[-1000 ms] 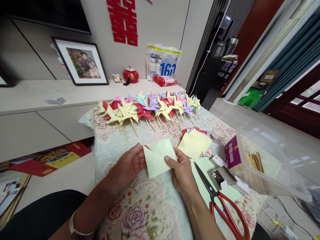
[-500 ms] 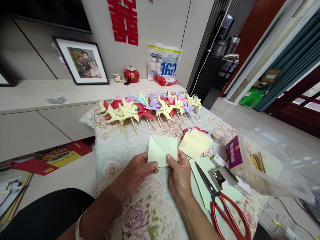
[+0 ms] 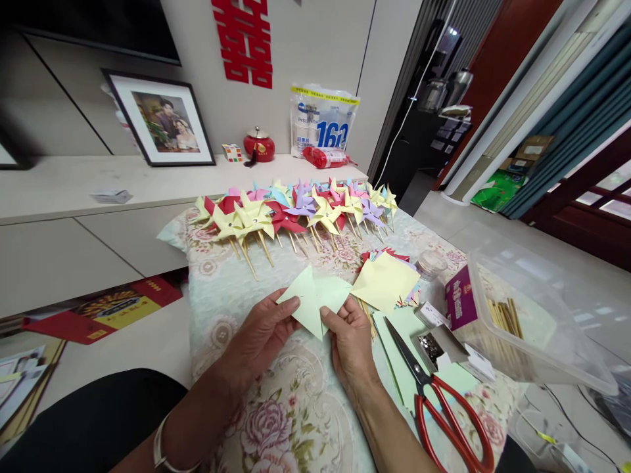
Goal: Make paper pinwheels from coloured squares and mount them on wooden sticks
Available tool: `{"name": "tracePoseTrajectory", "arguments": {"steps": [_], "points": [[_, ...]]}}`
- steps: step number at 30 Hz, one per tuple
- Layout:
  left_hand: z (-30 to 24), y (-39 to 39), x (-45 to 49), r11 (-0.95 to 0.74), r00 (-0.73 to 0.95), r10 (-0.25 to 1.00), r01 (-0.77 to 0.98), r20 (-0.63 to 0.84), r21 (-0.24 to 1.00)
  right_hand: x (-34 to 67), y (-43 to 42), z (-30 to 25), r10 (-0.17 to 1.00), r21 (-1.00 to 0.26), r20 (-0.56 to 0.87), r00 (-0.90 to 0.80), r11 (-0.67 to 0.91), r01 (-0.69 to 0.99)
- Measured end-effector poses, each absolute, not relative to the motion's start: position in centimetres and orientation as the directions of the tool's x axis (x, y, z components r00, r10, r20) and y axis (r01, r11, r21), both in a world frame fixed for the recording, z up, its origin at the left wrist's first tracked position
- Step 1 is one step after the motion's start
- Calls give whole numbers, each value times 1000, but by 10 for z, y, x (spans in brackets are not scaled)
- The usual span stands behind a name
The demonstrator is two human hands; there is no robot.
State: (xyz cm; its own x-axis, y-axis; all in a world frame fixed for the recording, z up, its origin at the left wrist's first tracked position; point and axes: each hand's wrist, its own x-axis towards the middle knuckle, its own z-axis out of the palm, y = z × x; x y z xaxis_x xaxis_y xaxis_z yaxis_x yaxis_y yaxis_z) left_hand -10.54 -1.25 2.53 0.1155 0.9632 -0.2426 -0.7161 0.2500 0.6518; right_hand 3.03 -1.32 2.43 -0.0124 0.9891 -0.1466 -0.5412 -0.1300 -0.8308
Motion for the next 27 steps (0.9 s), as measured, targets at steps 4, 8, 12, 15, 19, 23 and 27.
{"name": "tracePoseTrajectory", "arguments": {"steps": [4,8,12,15,19,23,27], "points": [[27,-17,-95,246,108,963,-727,-246,642,27,-15,25,994,-842,-104,-27,-103,-529],[31,-18,-91,219,42,959,-733,-279,644,24,-17,25,994,-872,-66,-86,-100,-479],[34,-17,-92,197,10,963,-710,-269,677,27,-17,21,994,-904,-59,-93,-93,-417],[35,-16,-95,196,-34,954,-681,-299,705,35,-14,18,996,-923,-74,42,-52,-382],[36,-14,-97,191,-120,931,-647,-346,738,47,-12,18,955,-960,52,292,128,-249],[37,-14,-98,200,-132,923,-639,-362,743,51,-18,24,872,-893,444,204,413,178],[38,-14,-100,192,-108,937,-633,-331,750,48,-22,27,748,-621,636,-189,642,450]]}}
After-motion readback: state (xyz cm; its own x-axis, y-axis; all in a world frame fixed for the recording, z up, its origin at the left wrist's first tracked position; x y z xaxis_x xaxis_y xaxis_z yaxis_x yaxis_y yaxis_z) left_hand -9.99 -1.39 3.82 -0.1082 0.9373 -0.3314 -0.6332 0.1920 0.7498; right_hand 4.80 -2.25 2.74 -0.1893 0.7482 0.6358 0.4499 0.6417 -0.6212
